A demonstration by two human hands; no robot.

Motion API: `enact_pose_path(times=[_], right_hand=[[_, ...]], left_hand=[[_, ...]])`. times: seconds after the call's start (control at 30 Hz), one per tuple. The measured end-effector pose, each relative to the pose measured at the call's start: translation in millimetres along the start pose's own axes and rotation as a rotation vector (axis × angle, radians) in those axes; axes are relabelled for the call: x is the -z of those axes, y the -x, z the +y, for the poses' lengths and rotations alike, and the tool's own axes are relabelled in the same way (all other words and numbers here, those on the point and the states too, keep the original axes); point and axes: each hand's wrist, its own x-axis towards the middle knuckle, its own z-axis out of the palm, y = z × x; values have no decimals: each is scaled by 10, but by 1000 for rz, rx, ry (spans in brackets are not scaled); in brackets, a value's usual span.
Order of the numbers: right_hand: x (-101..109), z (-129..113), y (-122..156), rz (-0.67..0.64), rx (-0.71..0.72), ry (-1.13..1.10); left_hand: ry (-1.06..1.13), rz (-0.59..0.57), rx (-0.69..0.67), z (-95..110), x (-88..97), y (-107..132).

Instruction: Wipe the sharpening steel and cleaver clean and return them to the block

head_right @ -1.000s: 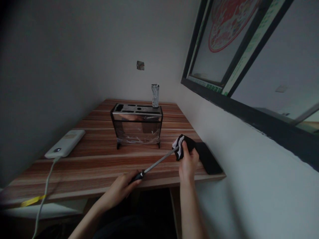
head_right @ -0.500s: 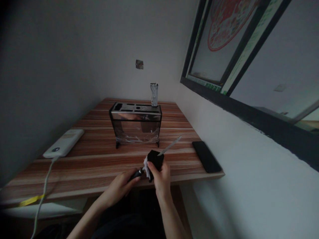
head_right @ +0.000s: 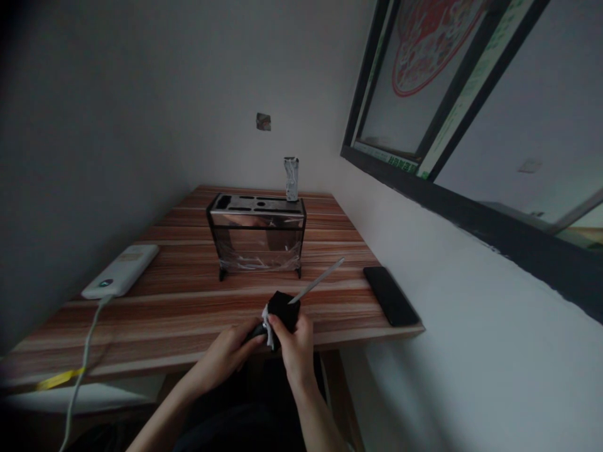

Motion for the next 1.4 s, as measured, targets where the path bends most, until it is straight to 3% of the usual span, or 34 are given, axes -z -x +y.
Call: enact_pose_path(times=[0.33, 0.57, 0.97, 1.2, 1.4], right_hand=[[153, -34, -102, 73, 5, -18], [329, -207, -336, 93, 73, -100], [644, -511, -809, 267, 218, -212], [622, -645, -907, 331, 261, -300], [583, -519, -849, 407, 276, -297]], left_hand=[[-109, -22, 14, 24, -13, -11], [-157, -26, 28, 41, -3, -1], [-142, -37, 64, 51, 3, 10], [-130, -40, 65, 40, 2, 8], [-124, -51, 56, 39, 8, 10]])
